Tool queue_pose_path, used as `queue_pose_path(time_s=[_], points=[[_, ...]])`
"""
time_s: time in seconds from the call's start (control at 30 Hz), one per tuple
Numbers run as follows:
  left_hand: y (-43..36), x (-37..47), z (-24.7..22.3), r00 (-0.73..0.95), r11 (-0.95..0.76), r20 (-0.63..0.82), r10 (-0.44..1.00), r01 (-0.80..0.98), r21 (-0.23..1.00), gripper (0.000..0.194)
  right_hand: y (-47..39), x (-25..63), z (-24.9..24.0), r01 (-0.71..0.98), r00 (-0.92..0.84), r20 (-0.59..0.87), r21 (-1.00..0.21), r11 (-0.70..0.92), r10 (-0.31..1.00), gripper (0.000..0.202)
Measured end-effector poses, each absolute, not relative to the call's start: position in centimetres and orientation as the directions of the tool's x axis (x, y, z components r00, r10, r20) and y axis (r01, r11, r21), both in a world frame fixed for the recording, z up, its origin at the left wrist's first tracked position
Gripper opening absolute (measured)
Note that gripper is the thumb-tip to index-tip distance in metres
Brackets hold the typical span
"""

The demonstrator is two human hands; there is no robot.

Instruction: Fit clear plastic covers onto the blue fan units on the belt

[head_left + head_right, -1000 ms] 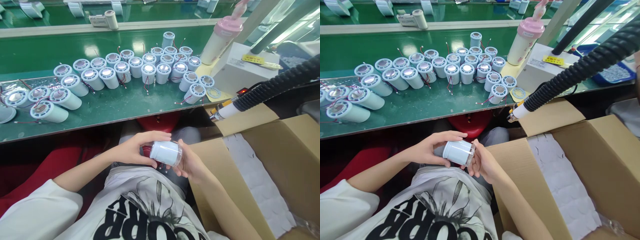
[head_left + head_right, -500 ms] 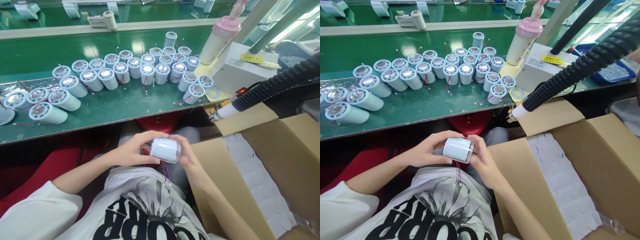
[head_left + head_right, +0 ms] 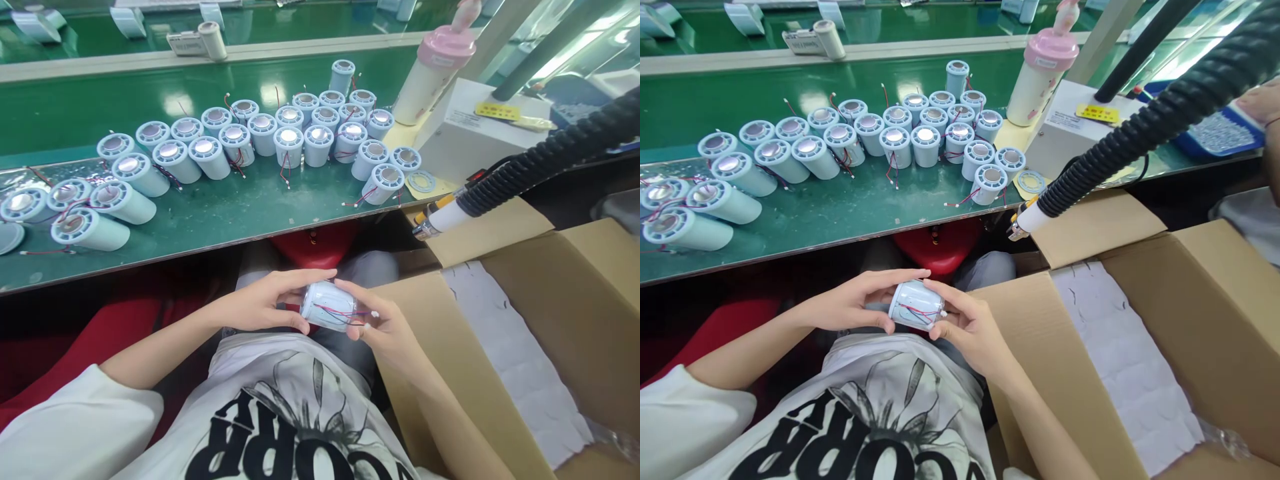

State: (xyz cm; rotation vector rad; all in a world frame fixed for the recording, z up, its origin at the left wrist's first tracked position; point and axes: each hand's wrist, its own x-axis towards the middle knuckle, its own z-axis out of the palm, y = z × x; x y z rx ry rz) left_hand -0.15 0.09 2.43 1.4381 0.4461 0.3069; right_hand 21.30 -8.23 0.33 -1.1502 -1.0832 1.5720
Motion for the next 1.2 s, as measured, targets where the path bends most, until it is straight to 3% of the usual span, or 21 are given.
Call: queue_pose_path(time_s=[0.37, 0.63, 0.8, 0.93, 1.1, 1.2], points=[[0.5, 1.1, 0.8, 0.892, 0.361, -0.218, 0.397, 0.067, 0.93, 0.072, -9.1, 22.2, 0.0, -0.223, -0.158, -0.282, -0.924, -0.312, 0.946, 0.053], [0.3, 2.2, -0.2, 0.903, 0.37, -0.216, 0.371, 0.07, 0.926, 0.077, -8.7, 23.2, -1.0, -0.292, -0.185, -0.379, -0.859, -0.419, 0.907, 0.059], [0.6, 3.0, 0.7, 0.903, 0.288, -0.178, 0.391, 0.064, 0.955, 0.074, -8.6, 24.1, -0.7, -0.388, -0.181, -0.325, -0.844, -0.371, 0.928, 0.05], [1.1, 3.4, 1.0, 0.905, 0.261, -0.196, 0.377, 0.099, 0.96, 0.074, -9.0, 24.2, -0.4, -0.351, -0.147, -0.345, -0.858, -0.375, 0.927, 0.046], [0.3, 3.1, -0.4, 0.923, 0.39, -0.196, 0.332, 0.055, 0.919, 0.079, -9.1, 23.4, -0.6, -0.3, -0.162, -0.409, -0.847, -0.439, 0.898, 0.056], [0.1, 3.0, 0.0, 0.876, 0.415, -0.279, 0.394, 0.101, 0.904, 0.069, -8.9, 22.7, -0.4, -0.332, -0.234, -0.412, -0.817, -0.471, 0.881, 0.066]])
